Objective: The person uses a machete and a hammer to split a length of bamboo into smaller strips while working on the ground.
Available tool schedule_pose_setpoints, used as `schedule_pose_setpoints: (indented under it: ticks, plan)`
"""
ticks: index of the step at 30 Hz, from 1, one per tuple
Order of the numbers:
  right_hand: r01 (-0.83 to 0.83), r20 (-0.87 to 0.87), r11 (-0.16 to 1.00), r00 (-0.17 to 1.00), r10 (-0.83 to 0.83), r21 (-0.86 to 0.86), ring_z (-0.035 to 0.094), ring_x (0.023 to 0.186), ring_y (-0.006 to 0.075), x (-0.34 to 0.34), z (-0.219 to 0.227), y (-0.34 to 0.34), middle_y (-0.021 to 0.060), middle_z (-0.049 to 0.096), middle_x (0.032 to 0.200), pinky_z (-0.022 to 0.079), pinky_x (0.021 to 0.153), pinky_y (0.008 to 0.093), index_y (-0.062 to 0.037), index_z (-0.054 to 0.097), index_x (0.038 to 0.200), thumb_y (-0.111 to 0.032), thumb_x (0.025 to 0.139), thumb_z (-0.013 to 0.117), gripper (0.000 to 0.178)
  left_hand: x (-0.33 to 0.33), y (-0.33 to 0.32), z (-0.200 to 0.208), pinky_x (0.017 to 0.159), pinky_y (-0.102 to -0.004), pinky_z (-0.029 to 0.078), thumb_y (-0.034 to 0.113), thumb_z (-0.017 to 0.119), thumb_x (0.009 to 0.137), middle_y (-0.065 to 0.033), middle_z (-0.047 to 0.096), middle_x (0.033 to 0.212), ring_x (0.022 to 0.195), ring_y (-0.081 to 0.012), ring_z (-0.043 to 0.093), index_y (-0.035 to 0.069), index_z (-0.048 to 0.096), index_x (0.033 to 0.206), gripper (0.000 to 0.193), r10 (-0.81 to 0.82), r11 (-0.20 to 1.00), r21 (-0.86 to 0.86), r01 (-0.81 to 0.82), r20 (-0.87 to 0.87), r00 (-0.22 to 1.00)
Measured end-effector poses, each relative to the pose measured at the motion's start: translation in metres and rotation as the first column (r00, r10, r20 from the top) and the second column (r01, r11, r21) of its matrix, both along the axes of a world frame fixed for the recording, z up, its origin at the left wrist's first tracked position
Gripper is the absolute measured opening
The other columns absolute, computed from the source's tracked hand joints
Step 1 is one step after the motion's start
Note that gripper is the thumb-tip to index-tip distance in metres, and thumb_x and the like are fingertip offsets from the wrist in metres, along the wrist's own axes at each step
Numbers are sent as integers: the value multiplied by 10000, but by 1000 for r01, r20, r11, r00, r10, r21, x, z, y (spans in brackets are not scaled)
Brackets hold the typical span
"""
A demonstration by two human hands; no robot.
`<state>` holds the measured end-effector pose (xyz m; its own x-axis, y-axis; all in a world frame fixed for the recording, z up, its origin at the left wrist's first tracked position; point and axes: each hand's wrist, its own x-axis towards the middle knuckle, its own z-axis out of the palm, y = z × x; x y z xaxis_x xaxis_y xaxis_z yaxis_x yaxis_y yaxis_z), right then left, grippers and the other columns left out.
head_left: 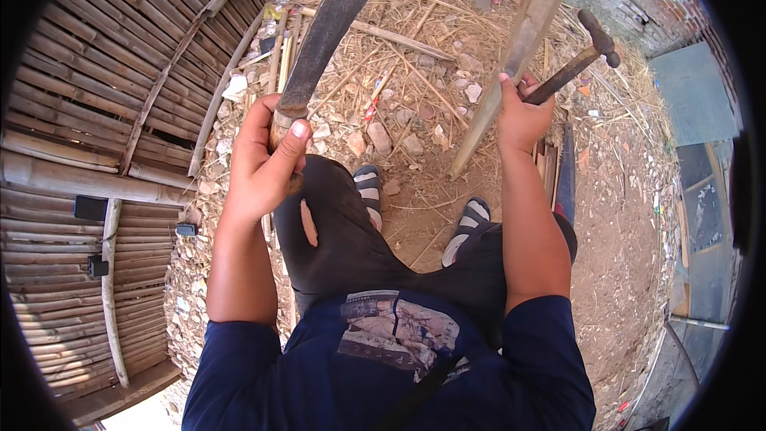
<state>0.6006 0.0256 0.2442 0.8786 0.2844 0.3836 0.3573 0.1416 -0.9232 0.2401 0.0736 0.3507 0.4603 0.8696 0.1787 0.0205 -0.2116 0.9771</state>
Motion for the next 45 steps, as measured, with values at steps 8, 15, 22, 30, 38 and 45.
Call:
schedule_pose_setpoints:
  ticks: [8, 15, 22, 30, 38, 45]
  plan:
    - [-122, -91, 982, 987, 136, 142, 691, 869, 145, -15, -7, -12, 86, 708, 1006, 555, 754, 286, 35, 607, 1118, -14, 828, 842, 376, 6, -46, -6, 433, -223, 392, 317, 604, 1057, -21, 567, 829, 564, -62, 477, 40, 461, 1321, 408, -20, 999, -43, 19, -33, 999]
    - [-189, -8, 972, 981, 192, 137, 712, 870, 157, -48, -12, -17, 83, 749, 976, 558, 786, 326, 0, 675, 1083, -73, 812, 851, 331, 31, -67, 6, 569, -225, 465, 255, 684, 1017, -11, 616, 919, 688, -61, 556, 24, 516, 1287, 393, -133, 972, 181, 149, -101, 986]
    - [-170, 7, 979, 985, 171, 110, 722, 855, 174, -48, -9, -32, 90, 758, 964, 557, 780, 341, -9, 687, 1083, -102, 794, 862, 350, 76, -82, 35, 652, -238, 468, 176, 750, 962, -41, 663, 916, 763, -64, 567, -34, 599, 1214, 361, -44, 938, 339, 70, -83, 996]
    - [-159, 0, 977, 987, 161, 145, 732, 859, 205, -45, -17, -32, 105, 760, 978, 562, 778, 353, -13, 688, 1073, -101, 792, 860, 341, 88, -62, 59, 569, -296, 435, 322, 713, 987, -29, 610, 640, 590, -102, 555, -37, 630, 1267, 462, 188, 878, 475, -57, -233, 954]
    - [-125, 81, 990, 989, 120, 62, 733, 846, 208, -50, -7, -42, 104, 752, 941, 561, 774, 354, -26, 690, 1067, -115, 801, 854, 325, 102, -54, 85, 625, -377, 470, 309, 735, 956, -110, 569, 663, 613, -225, 588, -60, 605, 1279, 507, 306, 734, 679, 22, -359, 882]
    - [-180, 39, 976, 983, 177, 123, 735, 840, 216, -49, -12, -38, 102, 746, 965, 563, 757, 349, -33, 686, 1062, -117, 792, 864, 334, 94, -42, 101, 673, -491, 520, 346, 797, 884, -219, 654, 693, 717, -418, 682, -33, 631, 1000, 430, 411, 710, 701, 72, -495, 765]
